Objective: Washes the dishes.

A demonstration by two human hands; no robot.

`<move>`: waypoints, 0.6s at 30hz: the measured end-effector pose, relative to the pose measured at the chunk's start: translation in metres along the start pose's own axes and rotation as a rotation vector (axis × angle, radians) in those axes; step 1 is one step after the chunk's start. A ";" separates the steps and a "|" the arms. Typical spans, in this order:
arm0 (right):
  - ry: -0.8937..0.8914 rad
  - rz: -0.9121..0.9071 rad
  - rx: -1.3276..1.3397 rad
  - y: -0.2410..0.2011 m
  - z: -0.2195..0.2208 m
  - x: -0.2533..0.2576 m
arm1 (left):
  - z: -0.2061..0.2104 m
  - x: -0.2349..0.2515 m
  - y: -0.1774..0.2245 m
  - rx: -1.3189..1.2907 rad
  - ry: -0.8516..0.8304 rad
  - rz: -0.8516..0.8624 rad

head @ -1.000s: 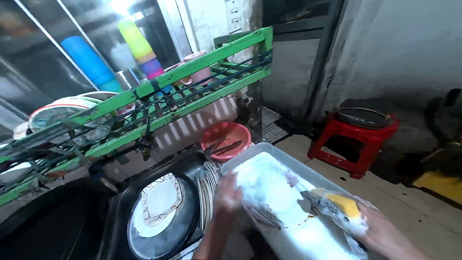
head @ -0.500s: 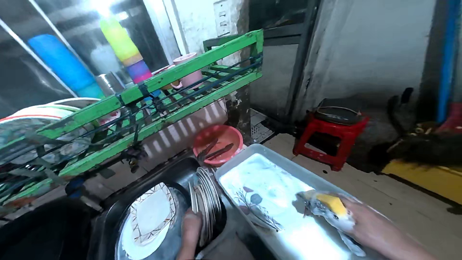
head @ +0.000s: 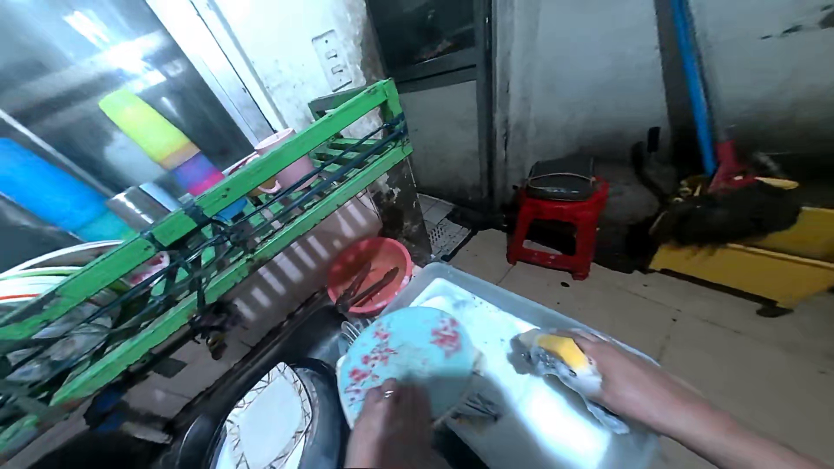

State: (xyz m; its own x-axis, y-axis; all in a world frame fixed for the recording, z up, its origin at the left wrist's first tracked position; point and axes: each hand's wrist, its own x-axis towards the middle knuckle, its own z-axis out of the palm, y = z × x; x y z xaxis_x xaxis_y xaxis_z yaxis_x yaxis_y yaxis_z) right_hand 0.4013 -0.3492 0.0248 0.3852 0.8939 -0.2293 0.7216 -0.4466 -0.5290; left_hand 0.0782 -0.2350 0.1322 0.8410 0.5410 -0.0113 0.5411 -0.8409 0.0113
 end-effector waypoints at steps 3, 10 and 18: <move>0.080 -0.028 0.058 0.006 0.004 -0.001 | 0.029 0.035 0.023 0.044 -0.139 0.119; 0.166 -0.065 0.120 0.011 0.006 -0.004 | 0.082 0.091 0.064 -0.216 -0.327 0.042; 0.025 -0.090 0.110 -0.002 -0.010 -0.011 | 0.102 0.060 -0.028 -0.380 0.329 -0.369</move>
State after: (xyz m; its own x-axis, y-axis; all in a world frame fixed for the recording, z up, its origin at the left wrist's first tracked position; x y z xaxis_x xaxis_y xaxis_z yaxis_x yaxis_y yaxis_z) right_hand 0.4015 -0.3591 0.0365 0.3369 0.9283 -0.1573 0.6870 -0.3566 -0.6331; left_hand 0.1129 -0.1803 0.0291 0.5225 0.8223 0.2254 0.7087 -0.5658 0.4214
